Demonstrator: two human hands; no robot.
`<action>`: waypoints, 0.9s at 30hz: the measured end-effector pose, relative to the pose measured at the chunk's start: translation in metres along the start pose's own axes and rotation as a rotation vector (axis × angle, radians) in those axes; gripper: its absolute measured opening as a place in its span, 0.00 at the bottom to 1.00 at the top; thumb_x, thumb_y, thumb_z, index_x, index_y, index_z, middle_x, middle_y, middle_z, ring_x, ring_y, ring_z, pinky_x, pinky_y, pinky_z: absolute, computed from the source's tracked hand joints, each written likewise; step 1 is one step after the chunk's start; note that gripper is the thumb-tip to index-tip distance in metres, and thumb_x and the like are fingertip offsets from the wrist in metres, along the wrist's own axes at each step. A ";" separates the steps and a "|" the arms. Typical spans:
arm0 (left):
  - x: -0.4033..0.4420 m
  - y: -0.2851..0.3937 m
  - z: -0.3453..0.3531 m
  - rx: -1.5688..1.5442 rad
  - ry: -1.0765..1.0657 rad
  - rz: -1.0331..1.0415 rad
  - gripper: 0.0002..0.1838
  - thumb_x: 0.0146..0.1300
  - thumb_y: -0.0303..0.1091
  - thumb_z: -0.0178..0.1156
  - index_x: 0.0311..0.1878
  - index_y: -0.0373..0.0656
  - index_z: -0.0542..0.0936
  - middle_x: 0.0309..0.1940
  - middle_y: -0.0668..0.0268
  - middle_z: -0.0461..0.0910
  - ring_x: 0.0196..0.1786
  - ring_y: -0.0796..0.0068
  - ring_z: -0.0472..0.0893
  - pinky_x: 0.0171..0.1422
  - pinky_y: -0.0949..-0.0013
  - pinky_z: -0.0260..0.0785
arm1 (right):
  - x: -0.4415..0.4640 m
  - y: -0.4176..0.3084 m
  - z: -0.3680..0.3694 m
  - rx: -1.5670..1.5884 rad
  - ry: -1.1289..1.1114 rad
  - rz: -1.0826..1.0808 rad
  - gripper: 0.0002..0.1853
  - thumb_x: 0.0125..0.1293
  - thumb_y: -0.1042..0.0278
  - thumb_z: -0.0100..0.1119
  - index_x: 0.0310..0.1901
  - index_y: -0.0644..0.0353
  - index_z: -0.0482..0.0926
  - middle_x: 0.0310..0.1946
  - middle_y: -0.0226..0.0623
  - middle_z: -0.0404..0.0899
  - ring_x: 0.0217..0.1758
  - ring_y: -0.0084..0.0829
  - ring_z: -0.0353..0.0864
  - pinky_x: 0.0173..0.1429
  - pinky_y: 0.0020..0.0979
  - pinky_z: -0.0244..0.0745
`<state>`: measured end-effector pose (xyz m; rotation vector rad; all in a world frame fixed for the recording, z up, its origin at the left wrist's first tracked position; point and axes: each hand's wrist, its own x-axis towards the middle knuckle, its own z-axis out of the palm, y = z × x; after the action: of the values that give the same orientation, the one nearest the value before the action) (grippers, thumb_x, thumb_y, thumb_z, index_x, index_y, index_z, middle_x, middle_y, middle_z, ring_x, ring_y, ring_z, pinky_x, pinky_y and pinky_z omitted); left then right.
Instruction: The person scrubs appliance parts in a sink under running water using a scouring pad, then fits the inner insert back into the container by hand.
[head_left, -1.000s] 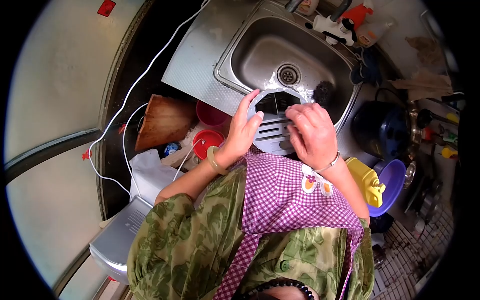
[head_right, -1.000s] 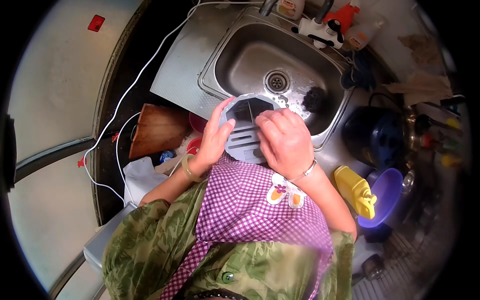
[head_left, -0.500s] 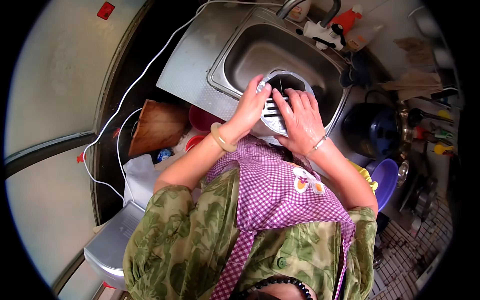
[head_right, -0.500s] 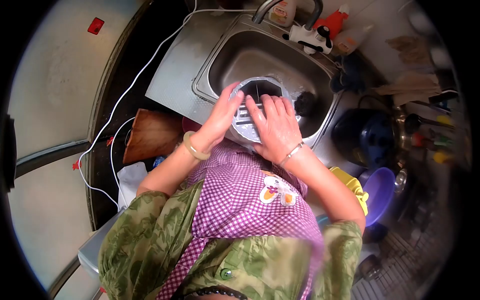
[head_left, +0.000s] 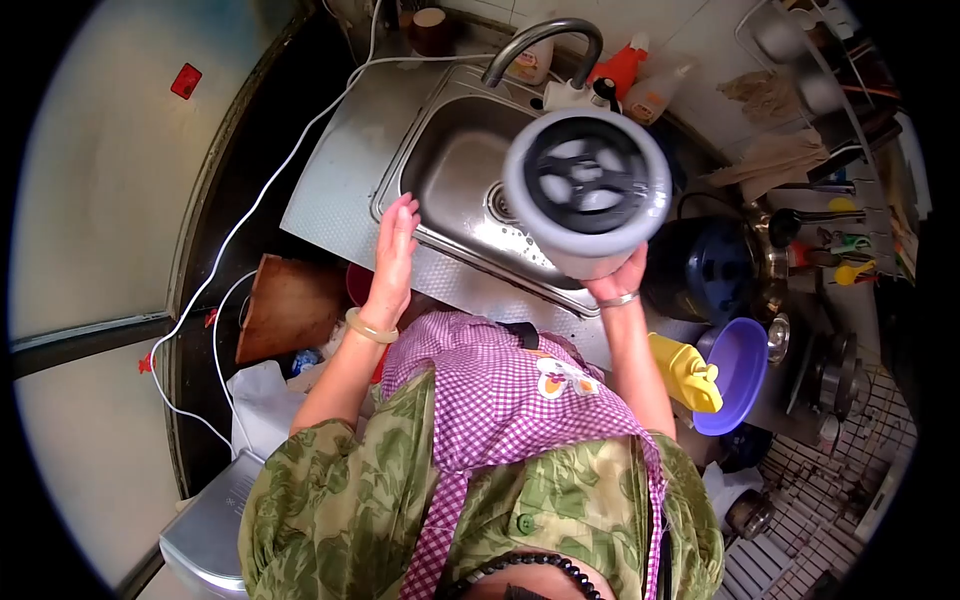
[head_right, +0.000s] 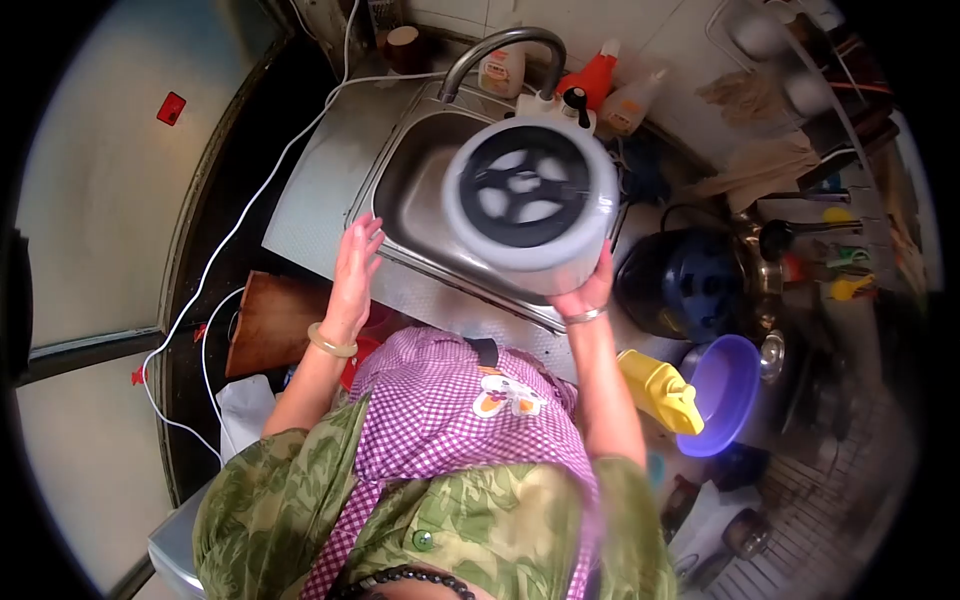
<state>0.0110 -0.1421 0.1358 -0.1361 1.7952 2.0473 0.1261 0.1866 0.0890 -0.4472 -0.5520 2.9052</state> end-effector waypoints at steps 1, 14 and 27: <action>0.001 0.005 0.010 0.004 -0.046 0.062 0.39 0.78 0.63 0.40 0.79 0.42 0.57 0.78 0.52 0.59 0.81 0.52 0.57 0.83 0.47 0.44 | 0.004 0.008 -0.002 0.097 -0.025 0.047 0.42 0.65 0.31 0.57 0.73 0.50 0.68 0.73 0.37 0.70 0.74 0.45 0.68 0.78 0.55 0.61; 0.006 0.091 0.119 -0.348 -0.450 0.335 0.49 0.74 0.73 0.24 0.80 0.40 0.57 0.78 0.60 0.62 0.80 0.64 0.58 0.85 0.58 0.43 | 0.017 0.022 0.039 0.238 -0.096 0.097 0.36 0.62 0.36 0.64 0.66 0.49 0.76 0.66 0.38 0.77 0.70 0.45 0.73 0.76 0.55 0.63; 0.020 0.099 0.145 -0.189 -0.386 0.389 0.47 0.74 0.73 0.25 0.80 0.44 0.57 0.79 0.60 0.60 0.83 0.63 0.53 0.85 0.60 0.36 | 0.005 0.005 0.060 0.272 -0.146 0.056 0.35 0.70 0.40 0.53 0.71 0.54 0.71 0.70 0.41 0.73 0.72 0.43 0.71 0.78 0.49 0.63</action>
<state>-0.0154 -0.0053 0.2442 0.5589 1.4708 2.3044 0.1023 0.1631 0.1390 -0.2177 -0.1581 3.0215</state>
